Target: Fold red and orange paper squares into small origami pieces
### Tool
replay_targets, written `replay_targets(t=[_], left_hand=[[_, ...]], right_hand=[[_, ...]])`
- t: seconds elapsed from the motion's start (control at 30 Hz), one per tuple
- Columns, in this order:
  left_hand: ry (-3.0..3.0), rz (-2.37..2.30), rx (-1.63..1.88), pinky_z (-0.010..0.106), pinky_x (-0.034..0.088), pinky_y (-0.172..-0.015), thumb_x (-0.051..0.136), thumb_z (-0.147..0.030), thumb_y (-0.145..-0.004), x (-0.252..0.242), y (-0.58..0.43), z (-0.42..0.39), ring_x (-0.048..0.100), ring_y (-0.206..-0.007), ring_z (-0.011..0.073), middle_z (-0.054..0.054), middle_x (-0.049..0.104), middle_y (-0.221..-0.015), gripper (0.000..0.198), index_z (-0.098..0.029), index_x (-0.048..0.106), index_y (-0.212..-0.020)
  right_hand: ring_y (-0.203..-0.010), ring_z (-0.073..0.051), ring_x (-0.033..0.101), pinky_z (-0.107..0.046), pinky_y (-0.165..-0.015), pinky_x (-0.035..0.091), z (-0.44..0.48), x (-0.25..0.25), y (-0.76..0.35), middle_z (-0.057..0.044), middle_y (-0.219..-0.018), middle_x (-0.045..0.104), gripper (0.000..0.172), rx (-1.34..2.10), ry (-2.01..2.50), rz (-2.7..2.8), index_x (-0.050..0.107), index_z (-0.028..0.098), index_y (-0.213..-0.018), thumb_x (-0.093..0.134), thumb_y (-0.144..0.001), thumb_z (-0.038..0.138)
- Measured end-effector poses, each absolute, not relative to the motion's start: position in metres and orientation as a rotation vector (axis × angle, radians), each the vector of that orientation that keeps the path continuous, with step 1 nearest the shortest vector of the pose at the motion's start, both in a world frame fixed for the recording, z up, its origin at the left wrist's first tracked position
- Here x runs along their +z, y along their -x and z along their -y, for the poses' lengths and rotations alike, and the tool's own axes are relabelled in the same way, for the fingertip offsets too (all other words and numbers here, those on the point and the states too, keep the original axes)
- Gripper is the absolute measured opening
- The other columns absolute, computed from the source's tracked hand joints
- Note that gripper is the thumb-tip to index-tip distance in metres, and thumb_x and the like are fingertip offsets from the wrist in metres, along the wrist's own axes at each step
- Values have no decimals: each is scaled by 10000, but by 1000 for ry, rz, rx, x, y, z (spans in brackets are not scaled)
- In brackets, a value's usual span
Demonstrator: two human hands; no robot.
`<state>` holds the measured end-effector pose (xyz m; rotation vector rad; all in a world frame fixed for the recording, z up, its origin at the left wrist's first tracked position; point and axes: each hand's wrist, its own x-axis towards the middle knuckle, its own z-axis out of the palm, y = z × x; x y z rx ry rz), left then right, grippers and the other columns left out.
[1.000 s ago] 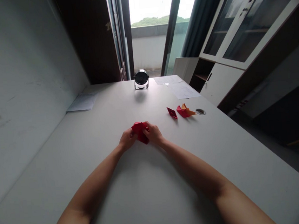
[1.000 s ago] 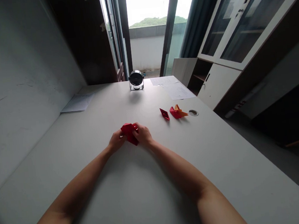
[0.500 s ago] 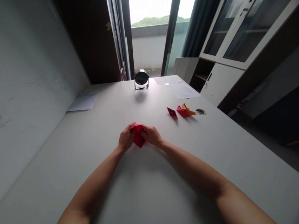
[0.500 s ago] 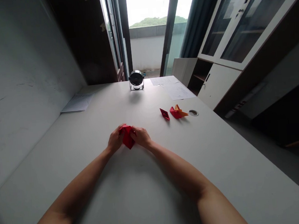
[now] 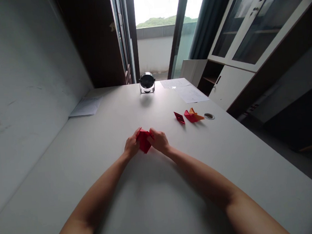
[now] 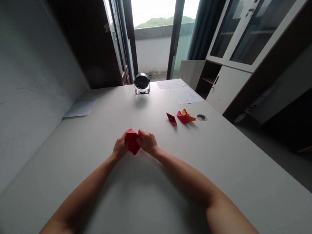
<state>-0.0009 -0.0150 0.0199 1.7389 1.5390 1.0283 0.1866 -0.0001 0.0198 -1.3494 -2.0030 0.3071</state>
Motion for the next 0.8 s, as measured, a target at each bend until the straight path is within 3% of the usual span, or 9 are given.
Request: replay_targets(t=[0.23,0.3,0.5,0.63,0.8], left_hand=[[-1699,-1545,1047,307,496,-838,545,-268,-873,16,1,14,691,-887,241,6,762,-1085,535,-346,582,-1401],[-1687,-1508,1070,315,503,-874,533,-276,-880,14,2,12,689,-958,242,15,747,-1149,499,-319,613,-1371],[-1487,-1294,1205,365,515,-953,559,-336,-855,8,6,3,668,-1074,255,82,726,-1190,423,-191,698,-1228],[-1311,-1132,1244,390,526,-930,633,-293,-761,7,8,0,678,-1017,257,125,732,-1151,418,-141,727,-1139],[-1230,-1030,1270,356,522,-888,632,-177,-664,2,10,-3,667,-959,228,97,741,-1055,396,-144,752,-1040]], right_hand=[[-539,-152,502,-255,-565,307,-1,21,-185,12,-624,609,86,364,1434,1848,557,237,-828,510,-857,304],[-538,-147,510,-252,-564,343,-4,18,-187,29,-608,605,81,523,1385,1790,564,243,-858,497,-829,278],[-523,-131,574,-245,-523,469,-17,10,-192,39,-652,642,322,1214,1042,1558,604,216,-1039,471,-755,293],[-551,-136,614,-260,-545,501,-23,9,-197,0,-706,673,321,1453,907,1466,639,181,-1014,528,-753,331],[-655,-154,648,-288,-656,544,-25,8,-204,-24,-749,680,249,1557,829,1339,683,174,-919,595,-765,348]])
